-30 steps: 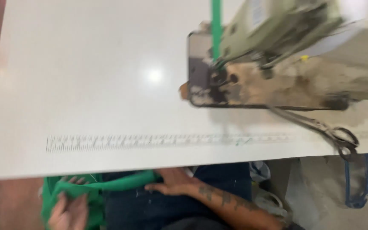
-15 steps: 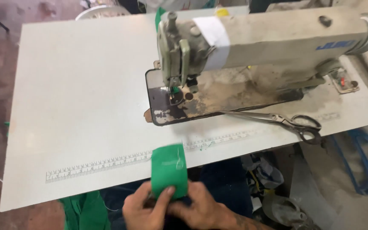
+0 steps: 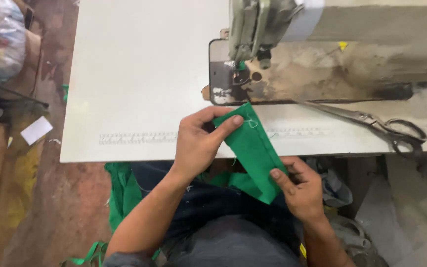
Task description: Folding and sewing green fabric strips into straps using an industrial sewing machine.
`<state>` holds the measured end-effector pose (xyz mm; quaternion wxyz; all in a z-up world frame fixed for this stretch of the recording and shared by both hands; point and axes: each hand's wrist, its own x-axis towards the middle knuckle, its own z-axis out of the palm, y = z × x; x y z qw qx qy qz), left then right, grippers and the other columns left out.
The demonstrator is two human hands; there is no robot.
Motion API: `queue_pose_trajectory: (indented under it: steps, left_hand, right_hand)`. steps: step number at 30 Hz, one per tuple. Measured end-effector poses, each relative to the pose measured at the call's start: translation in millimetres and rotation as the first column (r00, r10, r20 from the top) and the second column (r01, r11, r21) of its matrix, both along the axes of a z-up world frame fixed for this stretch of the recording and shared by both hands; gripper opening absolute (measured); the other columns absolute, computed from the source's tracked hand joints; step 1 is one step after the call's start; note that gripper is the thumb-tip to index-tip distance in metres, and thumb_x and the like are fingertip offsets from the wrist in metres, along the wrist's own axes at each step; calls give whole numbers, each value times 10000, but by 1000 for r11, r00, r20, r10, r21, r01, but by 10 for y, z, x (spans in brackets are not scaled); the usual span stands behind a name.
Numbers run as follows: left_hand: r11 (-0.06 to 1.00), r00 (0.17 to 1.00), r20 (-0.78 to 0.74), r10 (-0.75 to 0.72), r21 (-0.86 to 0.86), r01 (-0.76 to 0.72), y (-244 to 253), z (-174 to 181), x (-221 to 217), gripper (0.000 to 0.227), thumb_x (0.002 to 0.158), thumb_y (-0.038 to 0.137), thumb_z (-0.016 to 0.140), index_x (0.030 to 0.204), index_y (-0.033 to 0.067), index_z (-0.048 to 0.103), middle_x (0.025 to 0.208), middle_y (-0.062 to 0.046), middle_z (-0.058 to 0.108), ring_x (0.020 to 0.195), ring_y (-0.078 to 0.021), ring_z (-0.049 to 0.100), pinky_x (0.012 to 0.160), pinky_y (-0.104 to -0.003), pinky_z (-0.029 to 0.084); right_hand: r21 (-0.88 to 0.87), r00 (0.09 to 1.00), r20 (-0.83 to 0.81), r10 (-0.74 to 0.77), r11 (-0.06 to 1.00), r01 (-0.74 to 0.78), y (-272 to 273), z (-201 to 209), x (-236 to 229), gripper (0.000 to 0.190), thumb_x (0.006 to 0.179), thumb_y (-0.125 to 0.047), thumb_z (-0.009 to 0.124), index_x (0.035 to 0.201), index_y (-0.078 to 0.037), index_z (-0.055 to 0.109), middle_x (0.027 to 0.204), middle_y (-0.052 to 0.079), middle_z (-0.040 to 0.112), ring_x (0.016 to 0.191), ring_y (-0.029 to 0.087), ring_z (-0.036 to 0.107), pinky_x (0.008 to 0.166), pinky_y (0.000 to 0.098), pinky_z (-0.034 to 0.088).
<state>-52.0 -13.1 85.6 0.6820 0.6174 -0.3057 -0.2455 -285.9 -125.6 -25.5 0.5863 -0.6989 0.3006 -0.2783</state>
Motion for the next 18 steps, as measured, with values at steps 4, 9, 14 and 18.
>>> queue_pose_trajectory:
  steps: [4,9,14,18]
  left_hand:
    - [997,998,50,23,-70,-19,42,-94,116,212,928,123,895,1080,-7,825,727,-103,770,620,-131,737,584,-278,628]
    - [989,980,184,-83,135,58,108,-176,164,362,1017,130,780,1278,142,530,808,-6,798,580,-133,761,606,-230,603]
    - [983,712,700,-54,161,-83,-136,-989,302,230,1071,46,676,1213,146,525,836,-46,543,689,-223,530,598,-377,473]
    - [983,228,972,-59,96,-154,-119,-864,488,170,1046,-17,718,1130,122,668,1351,-203,456,1212,-439,482,1000,-540,535]
  right_hand:
    - [-68,1000,-7,-4,998,4,-132,212,24,326,929,-67,842,1247,-43,779,788,80,803,688,111,671,648,297,589]
    - [-788,974,-222,-52,597,-148,-664,829,-90,772,836,-339,1009,1466,-19,696,1374,209,701,1250,364,656,1103,463,548]
    - [-948,953,-286,-97,178,-266,-550,393,443,500,1072,-589,850,1346,-172,816,1494,233,592,1340,409,538,1115,583,305]
    - [-933,954,-299,32,199,-299,-449,50,651,592,1073,-660,663,1398,-171,741,1267,101,726,1041,330,670,935,460,427]
